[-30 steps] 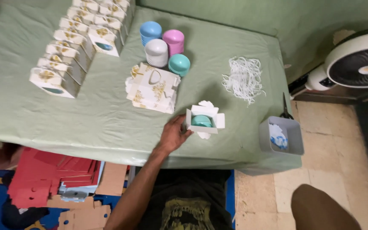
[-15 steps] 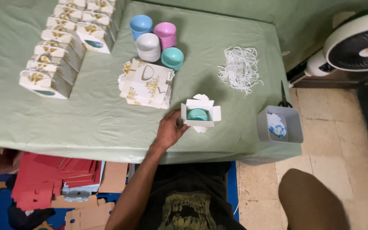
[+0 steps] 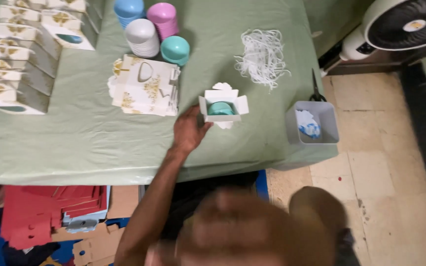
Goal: Assembling small decorative gift boxes by folding cardboard, inserting a plastic cup, and tying the top with a string.
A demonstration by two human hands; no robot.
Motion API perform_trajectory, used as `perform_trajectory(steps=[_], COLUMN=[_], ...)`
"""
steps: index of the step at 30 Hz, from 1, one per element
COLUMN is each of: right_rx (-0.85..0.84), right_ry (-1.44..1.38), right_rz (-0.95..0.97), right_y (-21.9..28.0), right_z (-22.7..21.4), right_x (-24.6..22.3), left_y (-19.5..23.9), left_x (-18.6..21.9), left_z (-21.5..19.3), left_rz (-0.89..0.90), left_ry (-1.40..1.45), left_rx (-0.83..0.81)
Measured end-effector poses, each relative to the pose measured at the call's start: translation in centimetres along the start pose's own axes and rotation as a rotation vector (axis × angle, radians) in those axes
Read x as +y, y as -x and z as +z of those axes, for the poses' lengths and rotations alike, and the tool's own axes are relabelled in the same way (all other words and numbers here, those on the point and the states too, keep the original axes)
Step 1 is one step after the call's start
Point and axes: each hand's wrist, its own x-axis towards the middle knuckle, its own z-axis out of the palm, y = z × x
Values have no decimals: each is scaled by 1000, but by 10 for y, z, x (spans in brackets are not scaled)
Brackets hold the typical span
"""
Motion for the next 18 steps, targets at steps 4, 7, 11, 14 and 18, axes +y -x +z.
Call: perform_trajectory(steps=[4, 7, 11, 14, 18], right_rx=[-31, 204, 236, 252, 346], right_ry=[1, 102, 626, 821, 696], right_rz=[2, 284, 384, 314, 391], right_y=[47, 53, 100, 132, 141], right_z=[-8, -10, -14, -10, -17], right_x=[223, 423, 552, 578, 596], left_y=[7, 9, 4, 9, 10], left_x=[-8, -7, -6, -8, -8], left_z=[-3, -5, -9, -8, -4], left_rz=[-36, -34, -6, -17, 3], left_ry=[117, 141, 152, 184, 191], left_rx=[4, 14, 29, 19, 29])
